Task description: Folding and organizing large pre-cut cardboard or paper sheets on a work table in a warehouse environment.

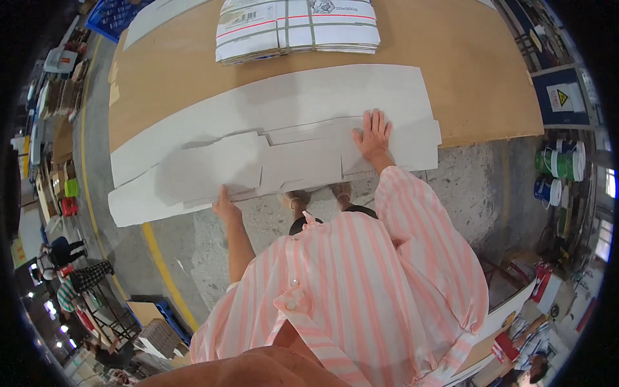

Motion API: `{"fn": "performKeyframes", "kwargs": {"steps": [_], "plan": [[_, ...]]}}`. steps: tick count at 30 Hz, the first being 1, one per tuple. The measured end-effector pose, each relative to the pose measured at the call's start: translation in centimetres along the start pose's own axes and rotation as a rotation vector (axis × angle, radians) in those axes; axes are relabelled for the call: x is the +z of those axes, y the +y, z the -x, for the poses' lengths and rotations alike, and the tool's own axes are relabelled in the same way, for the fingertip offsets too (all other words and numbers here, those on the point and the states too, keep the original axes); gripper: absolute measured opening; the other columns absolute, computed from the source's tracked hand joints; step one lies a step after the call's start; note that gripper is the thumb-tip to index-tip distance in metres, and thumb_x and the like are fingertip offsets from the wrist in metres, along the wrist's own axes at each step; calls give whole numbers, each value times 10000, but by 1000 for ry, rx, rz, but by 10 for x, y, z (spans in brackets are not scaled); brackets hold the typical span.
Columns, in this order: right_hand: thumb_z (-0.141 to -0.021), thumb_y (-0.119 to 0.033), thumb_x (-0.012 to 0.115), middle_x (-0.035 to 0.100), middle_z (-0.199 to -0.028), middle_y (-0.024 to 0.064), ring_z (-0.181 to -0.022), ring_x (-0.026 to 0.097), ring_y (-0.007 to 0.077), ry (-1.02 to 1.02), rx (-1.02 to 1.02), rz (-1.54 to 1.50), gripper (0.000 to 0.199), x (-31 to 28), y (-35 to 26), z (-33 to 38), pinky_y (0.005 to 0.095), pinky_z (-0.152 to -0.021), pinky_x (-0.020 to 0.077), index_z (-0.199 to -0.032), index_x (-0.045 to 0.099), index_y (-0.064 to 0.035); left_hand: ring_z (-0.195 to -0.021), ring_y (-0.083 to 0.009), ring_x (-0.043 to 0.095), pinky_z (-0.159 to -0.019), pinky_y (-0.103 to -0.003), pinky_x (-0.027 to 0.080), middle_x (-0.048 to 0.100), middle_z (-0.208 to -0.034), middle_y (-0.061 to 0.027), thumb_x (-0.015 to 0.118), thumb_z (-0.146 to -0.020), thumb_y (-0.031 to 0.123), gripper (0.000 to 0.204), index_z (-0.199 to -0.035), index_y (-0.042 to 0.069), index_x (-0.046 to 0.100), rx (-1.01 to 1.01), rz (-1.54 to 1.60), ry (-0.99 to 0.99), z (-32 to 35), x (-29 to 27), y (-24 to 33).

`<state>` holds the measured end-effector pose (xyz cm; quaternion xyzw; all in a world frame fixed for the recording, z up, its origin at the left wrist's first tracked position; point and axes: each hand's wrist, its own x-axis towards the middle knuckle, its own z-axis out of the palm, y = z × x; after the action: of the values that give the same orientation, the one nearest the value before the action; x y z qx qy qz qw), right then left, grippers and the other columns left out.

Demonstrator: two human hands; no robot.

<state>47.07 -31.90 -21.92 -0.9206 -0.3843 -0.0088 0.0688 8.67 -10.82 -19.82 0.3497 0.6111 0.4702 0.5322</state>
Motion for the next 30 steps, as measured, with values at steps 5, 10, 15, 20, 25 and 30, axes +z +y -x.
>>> {"fn": "performKeyframes", "kwargs": {"steps": [5,10,15,20,25,30], "plan": [[-833,-473,446,175,-1431,169,-1333,116,319,-8,4,15,711,-2,1,1,544,-1043,78,-1370,228,-60,-772,-199,581,-692,-322,488,608,-921,-116,658,-764,64,221,-897,-95,580,20,58,-23,-3,-4,-6],[-838,-465,438,155,-1437,167,-1332,113,323,-40,10,-10,706,-6,-1,2,546,-1043,75,-1372,221,-57,-763,-188,575,-691,-320,482,612,-918,-139,671,-748,69,259,-912,-107,576,-223,318,-63,-9,-9,-6],[-837,-471,440,175,-1429,170,-1328,126,329,-9,-10,-14,709,-9,-3,0,550,-1038,85,-1370,226,-55,-763,-212,589,-707,-352,495,606,-899,-130,653,-759,55,268,-955,-99,555,59,9,35,-17,-20,-25],[-836,-478,443,191,-1425,168,-1323,138,334,2,13,-1,707,-5,4,4,556,-1032,94,-1367,236,-59,-751,-194,577,-698,-333,488,608,-887,-128,639,-771,38,209,-925,-88,574,-171,287,-14,-15,-9,-13],[-834,-482,443,185,-1428,164,-1325,134,330,-18,27,3,713,-6,9,2,554,-1037,88,-1372,227,-67,-793,-214,592,-718,-346,503,593,-918,-124,641,-772,18,238,-971,-62,538,134,-57,30,4,5,-8],[-835,-483,441,176,-1431,164,-1328,125,325,-29,25,18,716,-5,6,-1,552,-1038,83,-1375,220,-68,-824,-221,586,-733,-361,493,585,-960,-115,605,-782,-3,259,-1013,-81,515,-219,288,-46,-19,-11,-13]]}}
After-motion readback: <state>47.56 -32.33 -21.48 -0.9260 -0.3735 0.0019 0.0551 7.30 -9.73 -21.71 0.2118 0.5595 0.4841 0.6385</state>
